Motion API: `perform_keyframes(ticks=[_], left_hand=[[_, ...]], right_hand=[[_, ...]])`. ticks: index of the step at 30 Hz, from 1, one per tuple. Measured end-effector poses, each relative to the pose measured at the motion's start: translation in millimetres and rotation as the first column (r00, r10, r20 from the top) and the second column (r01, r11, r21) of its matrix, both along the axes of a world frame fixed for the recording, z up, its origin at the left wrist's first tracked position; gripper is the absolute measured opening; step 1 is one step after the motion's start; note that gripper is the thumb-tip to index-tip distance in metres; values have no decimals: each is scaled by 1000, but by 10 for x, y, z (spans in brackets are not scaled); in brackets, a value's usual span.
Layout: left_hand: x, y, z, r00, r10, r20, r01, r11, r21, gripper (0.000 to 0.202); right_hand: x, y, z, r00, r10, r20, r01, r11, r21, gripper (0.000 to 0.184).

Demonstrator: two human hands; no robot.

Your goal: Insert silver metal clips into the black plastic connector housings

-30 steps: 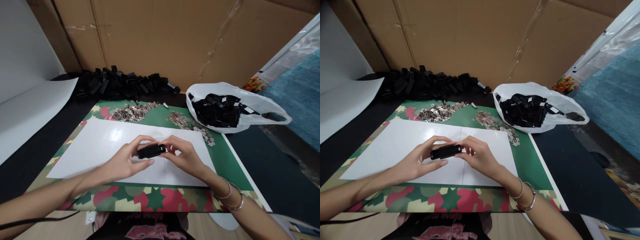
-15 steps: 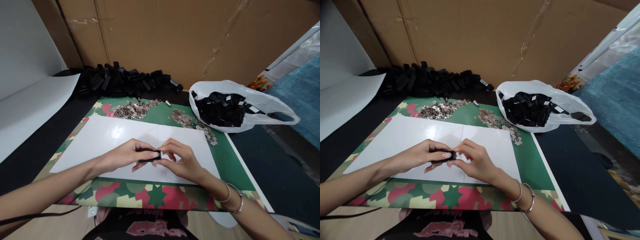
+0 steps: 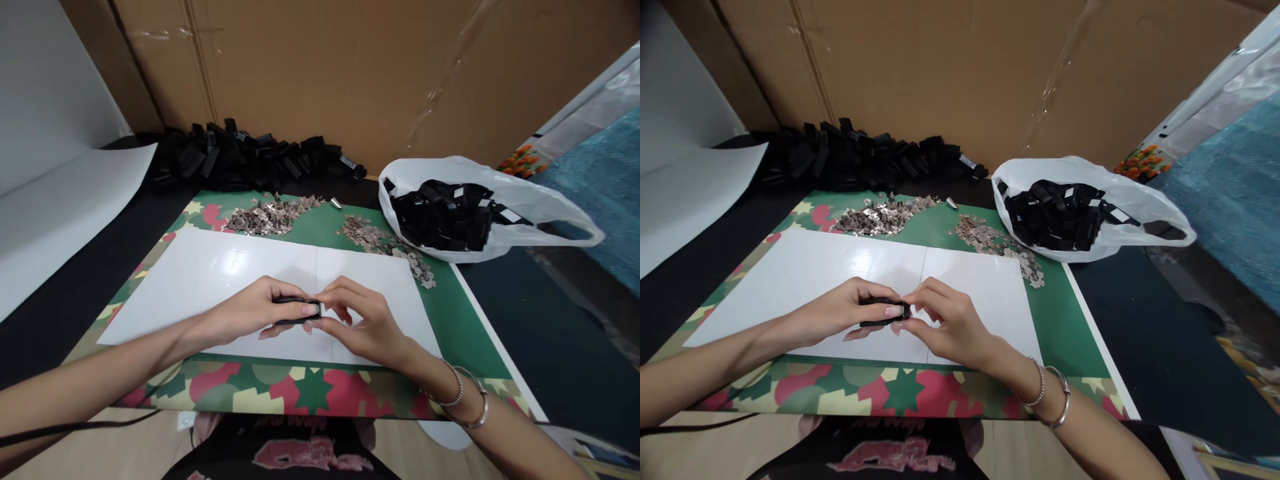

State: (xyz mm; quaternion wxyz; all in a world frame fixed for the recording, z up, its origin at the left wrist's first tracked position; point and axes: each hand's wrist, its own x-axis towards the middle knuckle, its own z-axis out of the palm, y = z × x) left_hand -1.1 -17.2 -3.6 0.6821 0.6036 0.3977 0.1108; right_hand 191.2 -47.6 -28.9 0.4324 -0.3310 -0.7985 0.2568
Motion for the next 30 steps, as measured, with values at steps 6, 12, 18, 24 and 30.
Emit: perform_keyframes(ticks=[6, 12, 18, 24, 30], left_hand=[[3, -3, -4, 1000, 0, 10, 0, 1000, 13, 28], [-8, -12, -22, 1000, -20, 22, 19, 999, 32, 29], [-3, -12, -36, 1000, -18, 4, 18, 999, 47, 30], [13, -19, -16, 1000, -5, -13, 5, 1000, 27, 27], [5, -21, 34, 996, -70, -50, 73, 996, 53, 25]], right_hand=[[0, 1, -1, 1000, 6, -2, -6, 1000, -2, 14], [-1, -7, 16, 1000, 13, -11, -13, 1000, 8, 13], [1, -19, 8, 1000, 16, -14, -16, 1000, 10, 13], [10, -14, 23, 999, 46, -18, -49, 985, -163, 20], [153, 114, 116, 990, 114, -79, -135, 651, -747, 34]])
